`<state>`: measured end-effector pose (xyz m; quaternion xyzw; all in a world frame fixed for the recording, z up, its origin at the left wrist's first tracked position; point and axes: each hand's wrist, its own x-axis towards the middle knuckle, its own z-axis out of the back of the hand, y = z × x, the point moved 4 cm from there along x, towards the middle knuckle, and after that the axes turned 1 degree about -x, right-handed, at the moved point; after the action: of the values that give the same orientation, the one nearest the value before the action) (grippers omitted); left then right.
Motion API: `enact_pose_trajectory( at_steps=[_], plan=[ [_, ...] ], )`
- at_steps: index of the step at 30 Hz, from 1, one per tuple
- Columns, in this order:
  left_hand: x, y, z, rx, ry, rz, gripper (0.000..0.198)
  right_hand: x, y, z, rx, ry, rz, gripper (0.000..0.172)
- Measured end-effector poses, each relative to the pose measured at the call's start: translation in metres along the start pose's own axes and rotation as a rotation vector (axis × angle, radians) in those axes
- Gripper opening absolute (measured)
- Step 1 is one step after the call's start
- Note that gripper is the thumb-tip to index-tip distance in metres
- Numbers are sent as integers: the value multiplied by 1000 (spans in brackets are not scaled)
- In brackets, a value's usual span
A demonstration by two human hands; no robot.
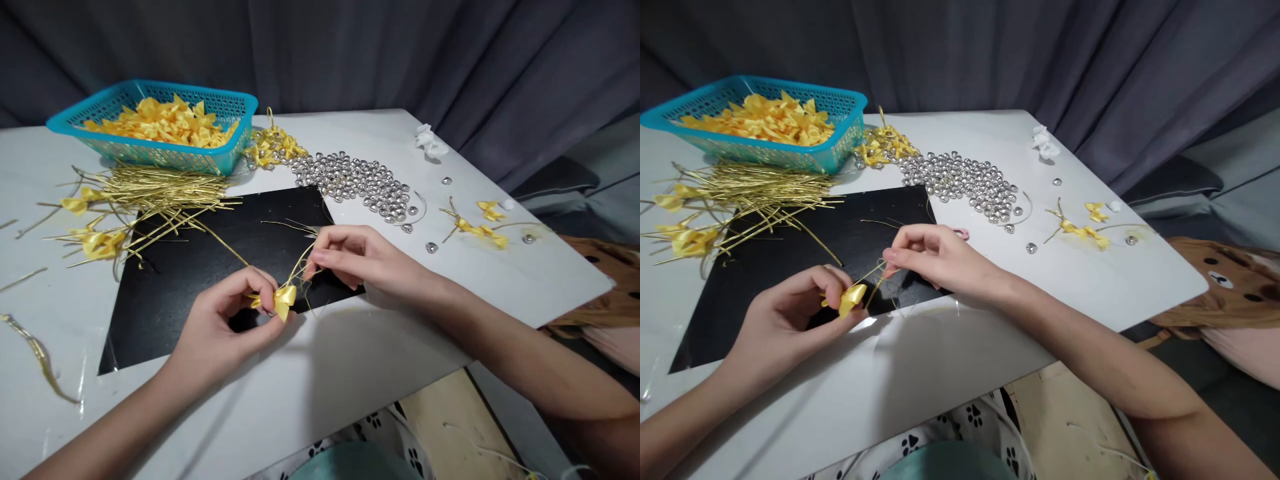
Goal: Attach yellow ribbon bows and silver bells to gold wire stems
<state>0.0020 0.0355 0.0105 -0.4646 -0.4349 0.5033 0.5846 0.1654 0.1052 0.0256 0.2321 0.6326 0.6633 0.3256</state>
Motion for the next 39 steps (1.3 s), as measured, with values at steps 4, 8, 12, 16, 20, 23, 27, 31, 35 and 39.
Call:
enact_pose_trajectory(
  at_steps=[4, 8, 12, 16, 20, 23, 27, 31, 35, 39],
  plan=[
    [1, -3, -1, -4, 2, 16, 9, 1, -2, 4, -18, -62, 61, 24],
    [2, -1, 0, -40, -124, 93, 13, 4, -7, 7, -50, -136, 53, 24],
    [3, 4, -3, -72, -108, 118, 27, 5, -16, 9, -6, -239, -6, 36],
    [3, 8, -4, -101, -90, 126, 28, 3, -19, 2, 37, -263, -35, 41],
    [3, 7, -5, -116, -98, 135, 29, 0, -20, -20, 33, 56, -170, 30],
    [3, 5, -6, -140, -62, 152, 29, -1, -19, -26, 69, 133, -192, 27],
    [4, 6, -2, -185, -74, 181, 16, 0, -19, -22, 71, 80, -131, 26],
    [5, 8, 1, -186, -97, 207, 14, 0, -19, -22, 89, 77, -133, 25],
    [5, 8, -1, -170, -87, 216, 14, -1, -21, -22, 68, 100, -207, 25],
    [6, 6, -3, -146, -89, 186, 14, -1, -24, -24, 84, 129, -253, 28]
  ],
)
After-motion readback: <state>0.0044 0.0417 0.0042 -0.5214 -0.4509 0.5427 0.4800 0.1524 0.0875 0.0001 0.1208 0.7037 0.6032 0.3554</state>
